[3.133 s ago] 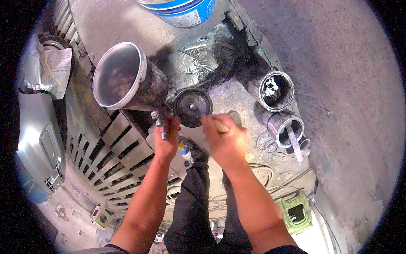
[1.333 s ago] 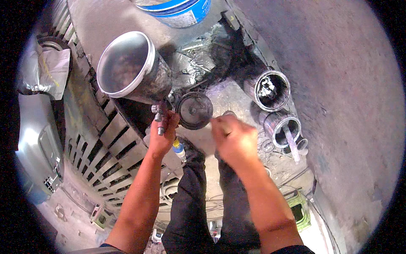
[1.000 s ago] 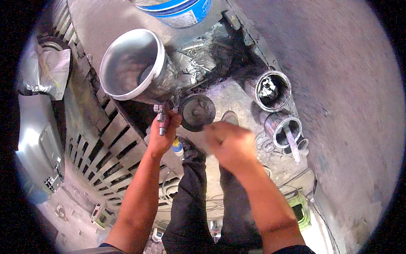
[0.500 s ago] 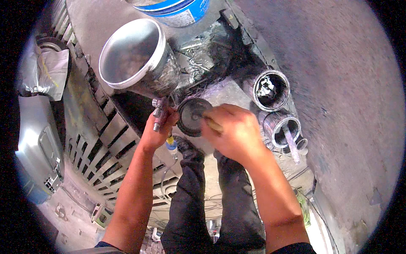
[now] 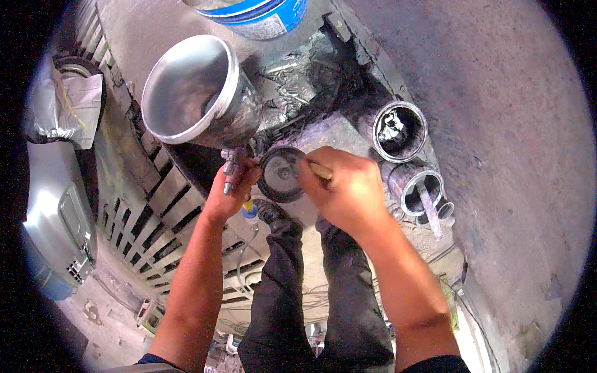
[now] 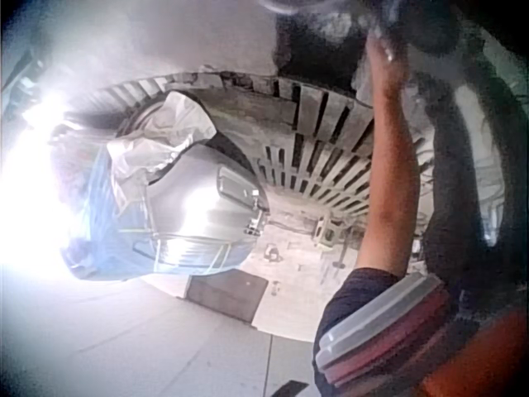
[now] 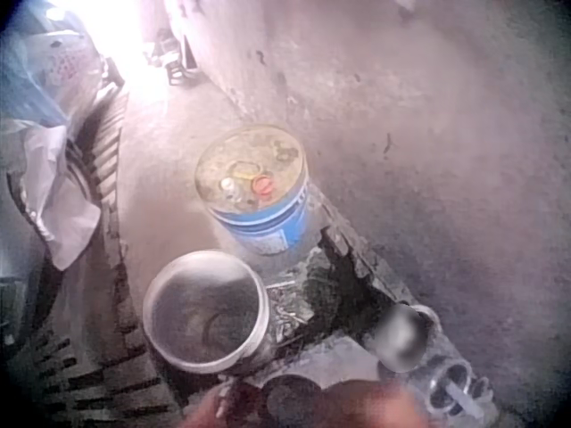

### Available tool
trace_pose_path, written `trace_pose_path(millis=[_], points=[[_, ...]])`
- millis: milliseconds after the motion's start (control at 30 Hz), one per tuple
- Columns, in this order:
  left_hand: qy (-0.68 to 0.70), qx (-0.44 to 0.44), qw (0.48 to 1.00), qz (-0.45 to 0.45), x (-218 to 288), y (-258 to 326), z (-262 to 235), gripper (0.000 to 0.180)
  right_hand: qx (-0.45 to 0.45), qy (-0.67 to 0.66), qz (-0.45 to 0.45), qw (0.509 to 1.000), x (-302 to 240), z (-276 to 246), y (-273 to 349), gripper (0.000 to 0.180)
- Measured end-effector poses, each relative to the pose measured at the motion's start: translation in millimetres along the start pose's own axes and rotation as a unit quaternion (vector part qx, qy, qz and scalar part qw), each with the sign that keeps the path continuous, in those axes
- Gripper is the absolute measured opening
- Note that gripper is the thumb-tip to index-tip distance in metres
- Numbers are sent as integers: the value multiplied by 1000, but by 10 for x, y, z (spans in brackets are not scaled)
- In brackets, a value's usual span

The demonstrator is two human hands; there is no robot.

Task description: The person opens a paint can and uses a brush to stir the contents. They then pour the paint into a spray gun cup and continue to mix it with the brush. The person repeatedly scoops paint from the can into the cup and stirs it.

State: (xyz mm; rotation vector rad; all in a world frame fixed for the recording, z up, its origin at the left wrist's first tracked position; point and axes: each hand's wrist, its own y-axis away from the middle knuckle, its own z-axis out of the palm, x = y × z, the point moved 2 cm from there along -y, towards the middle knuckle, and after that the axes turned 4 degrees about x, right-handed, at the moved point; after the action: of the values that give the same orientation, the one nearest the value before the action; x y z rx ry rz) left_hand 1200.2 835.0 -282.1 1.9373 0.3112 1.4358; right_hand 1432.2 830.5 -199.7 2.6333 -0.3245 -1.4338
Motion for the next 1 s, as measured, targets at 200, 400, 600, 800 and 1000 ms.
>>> trace_pose_path(millis=[200, 400, 600, 800, 1000], points=[[1, 45, 998, 43, -165, 2, 52, 15, 49, -83, 68, 993, -42, 242, 481, 12], [-12, 68, 997, 34, -109, 52, 80, 15, 64, -34, 100, 992, 84, 105, 268, 12], [4, 73, 997, 39, -166, 87, 75, 13, 9, 36, 12, 999, 30, 125, 442, 12], [18, 75, 996, 39, -179, 88, 121, 14, 43, -17, 55, 997, -128, 202, 267, 10], [8, 95, 995, 36, -213, 99, 88, 15, 75, 4, 83, 994, 61, 126, 296, 15]])
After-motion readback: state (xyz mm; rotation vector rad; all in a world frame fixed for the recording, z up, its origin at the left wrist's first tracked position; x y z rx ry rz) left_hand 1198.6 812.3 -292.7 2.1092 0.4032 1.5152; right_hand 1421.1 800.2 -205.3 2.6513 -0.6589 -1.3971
